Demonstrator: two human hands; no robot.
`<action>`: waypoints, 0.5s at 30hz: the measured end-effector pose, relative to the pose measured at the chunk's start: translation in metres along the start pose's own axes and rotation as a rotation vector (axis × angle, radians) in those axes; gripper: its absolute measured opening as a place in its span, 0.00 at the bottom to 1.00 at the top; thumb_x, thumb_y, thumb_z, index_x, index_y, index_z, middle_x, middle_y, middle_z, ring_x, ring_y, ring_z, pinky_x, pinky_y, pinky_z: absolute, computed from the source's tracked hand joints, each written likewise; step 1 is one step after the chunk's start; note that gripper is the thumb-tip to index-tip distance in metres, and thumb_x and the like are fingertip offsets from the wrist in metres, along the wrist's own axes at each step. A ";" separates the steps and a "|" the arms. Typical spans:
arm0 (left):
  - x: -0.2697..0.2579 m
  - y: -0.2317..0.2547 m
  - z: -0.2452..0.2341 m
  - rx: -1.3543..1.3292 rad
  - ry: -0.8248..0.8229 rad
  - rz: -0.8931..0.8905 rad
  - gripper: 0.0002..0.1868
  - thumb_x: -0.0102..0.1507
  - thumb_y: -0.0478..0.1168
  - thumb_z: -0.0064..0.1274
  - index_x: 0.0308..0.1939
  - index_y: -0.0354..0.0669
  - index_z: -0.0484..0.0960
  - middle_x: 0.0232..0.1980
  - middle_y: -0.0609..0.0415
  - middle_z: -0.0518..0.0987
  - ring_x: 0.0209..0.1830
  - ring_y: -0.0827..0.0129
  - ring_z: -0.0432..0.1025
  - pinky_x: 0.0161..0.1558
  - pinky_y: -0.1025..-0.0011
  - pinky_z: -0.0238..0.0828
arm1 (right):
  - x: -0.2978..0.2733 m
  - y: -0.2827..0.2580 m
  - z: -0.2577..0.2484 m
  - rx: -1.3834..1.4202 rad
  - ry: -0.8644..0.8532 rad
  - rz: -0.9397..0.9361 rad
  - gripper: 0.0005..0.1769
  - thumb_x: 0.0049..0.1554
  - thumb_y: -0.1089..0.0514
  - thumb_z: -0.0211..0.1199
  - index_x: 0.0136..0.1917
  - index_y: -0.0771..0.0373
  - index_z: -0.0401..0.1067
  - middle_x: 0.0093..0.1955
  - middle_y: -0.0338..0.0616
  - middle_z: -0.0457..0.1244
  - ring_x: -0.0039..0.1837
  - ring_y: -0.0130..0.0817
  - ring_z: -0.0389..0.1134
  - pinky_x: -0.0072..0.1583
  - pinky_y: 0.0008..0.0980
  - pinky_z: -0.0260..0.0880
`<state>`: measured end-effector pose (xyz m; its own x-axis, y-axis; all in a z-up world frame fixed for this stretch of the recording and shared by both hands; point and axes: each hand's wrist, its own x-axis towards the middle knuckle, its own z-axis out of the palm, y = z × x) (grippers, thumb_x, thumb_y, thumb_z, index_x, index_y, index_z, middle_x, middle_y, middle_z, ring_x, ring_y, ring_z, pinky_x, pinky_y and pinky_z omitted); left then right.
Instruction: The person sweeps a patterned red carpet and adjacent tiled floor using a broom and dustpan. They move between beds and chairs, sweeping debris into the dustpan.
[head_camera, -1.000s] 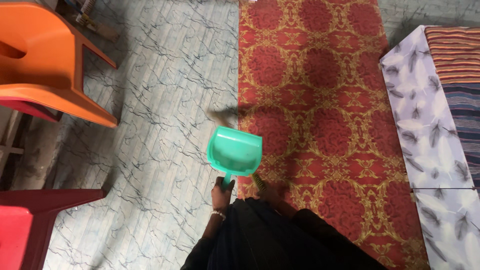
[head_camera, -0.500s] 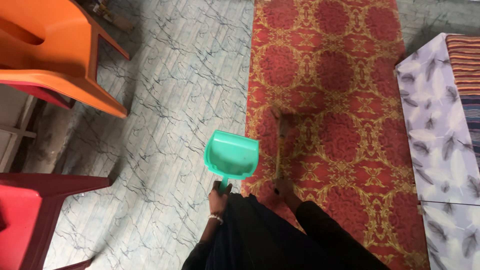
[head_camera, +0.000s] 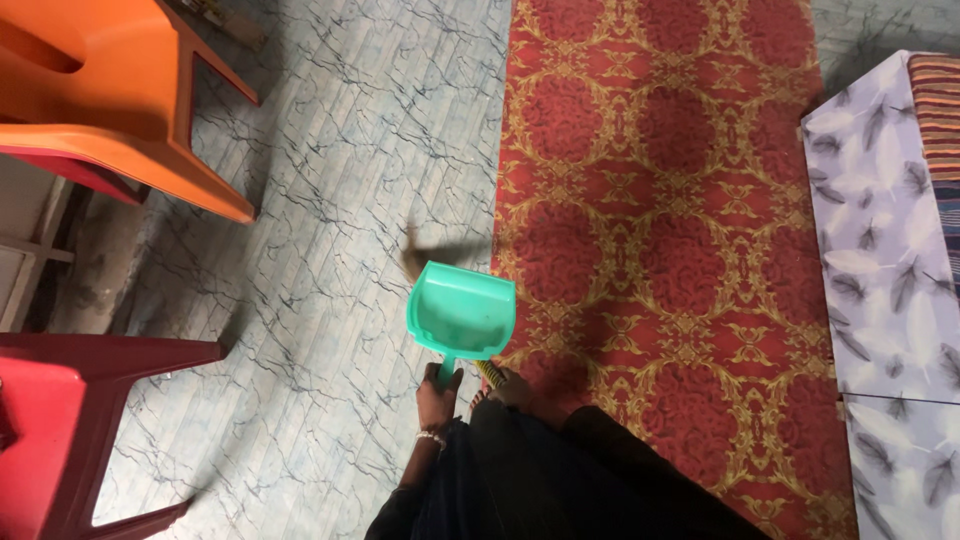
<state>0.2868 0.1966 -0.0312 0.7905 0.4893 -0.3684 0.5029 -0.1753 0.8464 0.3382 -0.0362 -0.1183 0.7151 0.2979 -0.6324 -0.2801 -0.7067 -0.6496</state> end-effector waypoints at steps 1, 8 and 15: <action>0.001 0.000 0.001 0.003 -0.005 -0.010 0.19 0.59 0.46 0.64 0.44 0.37 0.77 0.35 0.41 0.84 0.34 0.48 0.80 0.39 0.59 0.74 | 0.003 -0.009 0.004 0.012 -0.007 -0.022 0.38 0.36 0.50 0.78 0.61 0.58 0.73 0.52 0.52 0.71 0.54 0.45 0.73 0.55 0.43 0.72; 0.012 -0.002 0.014 -0.006 -0.027 0.007 0.18 0.59 0.45 0.64 0.44 0.37 0.78 0.35 0.41 0.84 0.36 0.48 0.81 0.38 0.59 0.74 | 0.003 -0.040 0.009 0.027 -0.009 -0.119 0.41 0.35 0.50 0.78 0.63 0.56 0.73 0.53 0.51 0.71 0.56 0.44 0.74 0.56 0.41 0.72; 0.008 0.041 0.025 -0.098 -0.236 -0.280 0.16 0.60 0.44 0.60 0.47 0.40 0.77 0.31 0.40 0.82 0.30 0.43 0.78 0.31 0.52 0.71 | 0.011 -0.024 -0.027 0.037 0.195 -0.082 0.38 0.38 0.49 0.76 0.62 0.57 0.73 0.53 0.51 0.71 0.55 0.44 0.73 0.55 0.42 0.73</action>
<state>0.3227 0.1715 -0.0091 0.6916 0.2948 -0.6594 0.6842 0.0253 0.7289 0.3703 -0.0330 -0.0985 0.8459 0.2207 -0.4856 -0.2368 -0.6604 -0.7127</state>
